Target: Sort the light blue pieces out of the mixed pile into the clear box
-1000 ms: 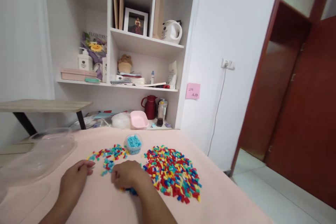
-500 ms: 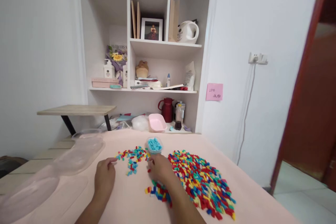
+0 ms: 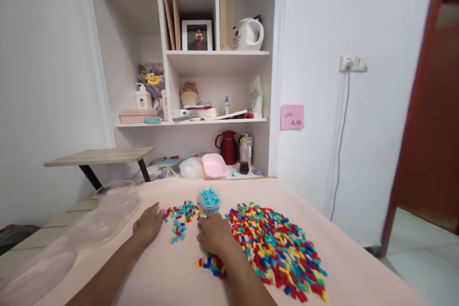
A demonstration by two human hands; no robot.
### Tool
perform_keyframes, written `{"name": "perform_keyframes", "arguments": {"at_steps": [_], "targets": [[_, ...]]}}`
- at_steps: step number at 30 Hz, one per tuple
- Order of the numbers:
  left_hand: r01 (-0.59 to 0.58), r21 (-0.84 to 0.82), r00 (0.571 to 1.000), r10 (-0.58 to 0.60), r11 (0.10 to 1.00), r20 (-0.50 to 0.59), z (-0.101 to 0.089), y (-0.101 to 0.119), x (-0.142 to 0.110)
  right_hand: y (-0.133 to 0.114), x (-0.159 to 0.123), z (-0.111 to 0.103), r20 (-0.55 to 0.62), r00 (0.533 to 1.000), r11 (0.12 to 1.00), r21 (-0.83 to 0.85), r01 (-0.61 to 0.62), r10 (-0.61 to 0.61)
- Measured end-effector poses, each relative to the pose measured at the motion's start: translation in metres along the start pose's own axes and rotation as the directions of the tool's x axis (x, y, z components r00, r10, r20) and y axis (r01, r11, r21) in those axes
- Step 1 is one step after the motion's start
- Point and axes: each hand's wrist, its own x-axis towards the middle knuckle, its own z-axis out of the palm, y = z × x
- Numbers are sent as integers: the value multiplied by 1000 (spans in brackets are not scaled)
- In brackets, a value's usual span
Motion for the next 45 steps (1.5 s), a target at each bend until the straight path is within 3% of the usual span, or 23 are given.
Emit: {"name": "perform_keyframes", "arguments": {"at_steps": [7, 11, 14, 17, 19, 24, 27, 30, 32, 34, 38, 41, 45], "targets": [[-317, -22, 936, 317, 948, 156, 6, 4, -5, 1, 1, -3, -3, 1000, 999, 44, -29, 29], [-431, -86, 895, 437, 898, 87, 2, 0, 7, -3, 1, -7, 8, 998, 996, 57, -65, 65], [-459, -32, 887, 460, 888, 45, 7, 4, 21, -3, 1, -10, 24, 998, 996, 54, -65, 64], [-422, 79, 899, 406, 903, 161, 17, 18, 33, -3, 1, -12, 36, 998, 998, 36, -43, 42], [-429, 103, 883, 393, 898, 256, 24, 30, 40, -2, 0, -13, 47, 999, 999, 26, -29, 27], [-513, 65, 788, 439, 856, 432, 32, 47, 51, -5, -2, -20, 76, 997, 999, 0, -33, 33], [-572, 35, 710, 473, 819, 522, 27, 40, 47, -5, -2, -23, 84, 996, 1000, -17, -20, 21], [-647, 6, 648, 545, 763, 532, 16, 31, 40, -5, -3, -27, 101, 995, 1000, -24, -14, 17], [-678, 12, 649, 591, 735, 480, 9, 31, 37, -4, -4, -31, 105, 993, 999, -25, -47, 50], [-673, 31, 684, 606, 739, 406, 5, 37, 36, -4, -6, -37, 102, 990, 995, -29, -98, 100], [-630, 24, 736, 586, 776, 339, 13, 56, 38, -3, -10, -46, 118, 985, 991, -49, -123, 128], [-630, -15, 721, 591, 777, 361, 24, 67, 35, -1, -11, -45, 115, 989, 994, -73, -85, 93], [-667, -107, 648, 646, 737, 405, 24, 73, 28, 2, -9, -38, 86, 995, 994, -93, -52, 60]]}}
